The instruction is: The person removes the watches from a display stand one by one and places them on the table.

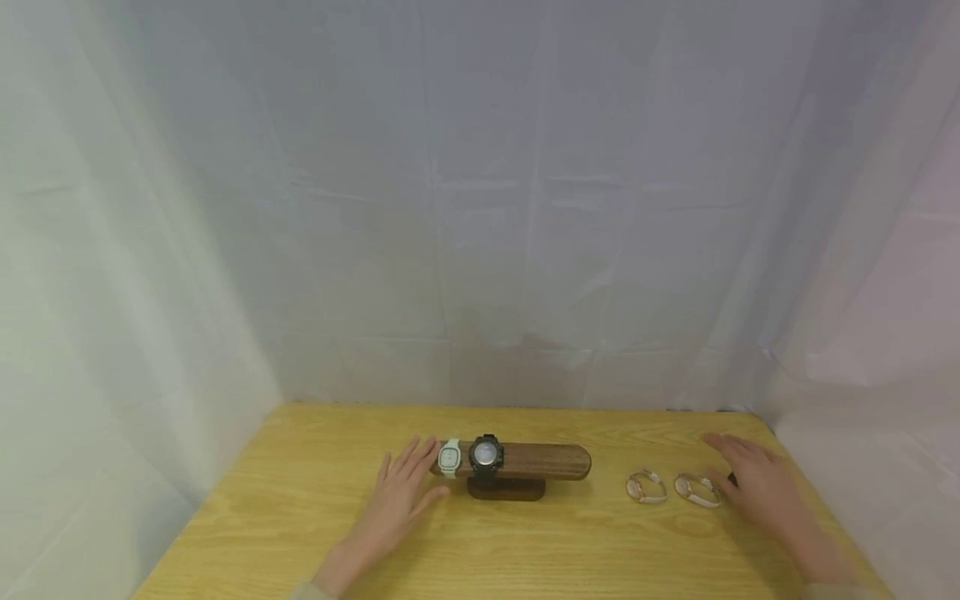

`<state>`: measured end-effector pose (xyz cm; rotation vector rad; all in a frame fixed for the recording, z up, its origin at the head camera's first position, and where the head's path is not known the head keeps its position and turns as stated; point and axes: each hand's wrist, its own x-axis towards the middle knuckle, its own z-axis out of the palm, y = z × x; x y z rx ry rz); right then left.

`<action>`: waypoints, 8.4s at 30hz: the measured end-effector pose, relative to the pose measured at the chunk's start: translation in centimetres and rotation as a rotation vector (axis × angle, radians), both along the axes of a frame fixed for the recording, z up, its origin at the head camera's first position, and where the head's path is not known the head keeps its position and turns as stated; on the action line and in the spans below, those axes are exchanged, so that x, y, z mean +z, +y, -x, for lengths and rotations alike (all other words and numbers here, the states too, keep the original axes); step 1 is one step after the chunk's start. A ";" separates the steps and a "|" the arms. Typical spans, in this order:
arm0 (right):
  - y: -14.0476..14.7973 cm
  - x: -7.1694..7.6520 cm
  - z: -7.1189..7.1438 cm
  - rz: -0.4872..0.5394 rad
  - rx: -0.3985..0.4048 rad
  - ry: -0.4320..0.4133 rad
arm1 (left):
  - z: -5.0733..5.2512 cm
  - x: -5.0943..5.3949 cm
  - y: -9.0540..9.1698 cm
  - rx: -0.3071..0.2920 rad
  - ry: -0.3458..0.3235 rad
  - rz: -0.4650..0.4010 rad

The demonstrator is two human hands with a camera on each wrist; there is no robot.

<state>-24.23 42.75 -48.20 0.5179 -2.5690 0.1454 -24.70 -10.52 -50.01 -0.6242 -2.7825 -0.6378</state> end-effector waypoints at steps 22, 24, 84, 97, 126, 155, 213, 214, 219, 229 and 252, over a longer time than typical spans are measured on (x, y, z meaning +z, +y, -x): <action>-12.7 0.0 1.7 0.035 0.177 0.025 | -0.1 0.2 -0.3 0.000 -0.022 0.000; -13.8 0.1 1.5 0.036 0.181 0.002 | -0.1 0.2 -0.3 0.000 -0.015 0.000; -22.0 -2.1 0.4 0.051 0.330 -0.109 | 3.2 1.8 -0.2 -0.193 0.009 -0.163; -22.2 -2.3 0.2 0.076 0.317 -0.072 | 3.7 0.8 -0.3 -0.207 -0.017 -0.240; -21.9 -2.5 0.3 0.123 0.329 -0.084 | 4.6 1.7 -0.3 -0.196 0.143 -0.047; -21.7 -3.0 0.7 0.132 0.360 -0.053 | 3.9 1.6 -6.5 -0.124 0.362 0.034; -22.1 -2.0 0.0 0.134 0.311 -0.109 | 2.3 -0.3 -8.7 -0.068 0.175 0.105; -22.1 -2.1 0.1 0.133 0.310 -0.109 | 2.3 -0.4 -8.8 -0.069 0.171 0.099; -22.0 -2.4 0.3 0.143 0.329 -0.088 | 1.8 -0.8 -9.0 -0.060 0.172 0.055; -21.9 -2.4 0.2 0.156 0.342 -0.076 | 0.8 -1.2 -9.5 0.020 0.160 0.063; -21.8 -2.4 0.3 0.152 0.333 -0.129 | 2.4 2.5 -5.9 -0.041 0.392 0.082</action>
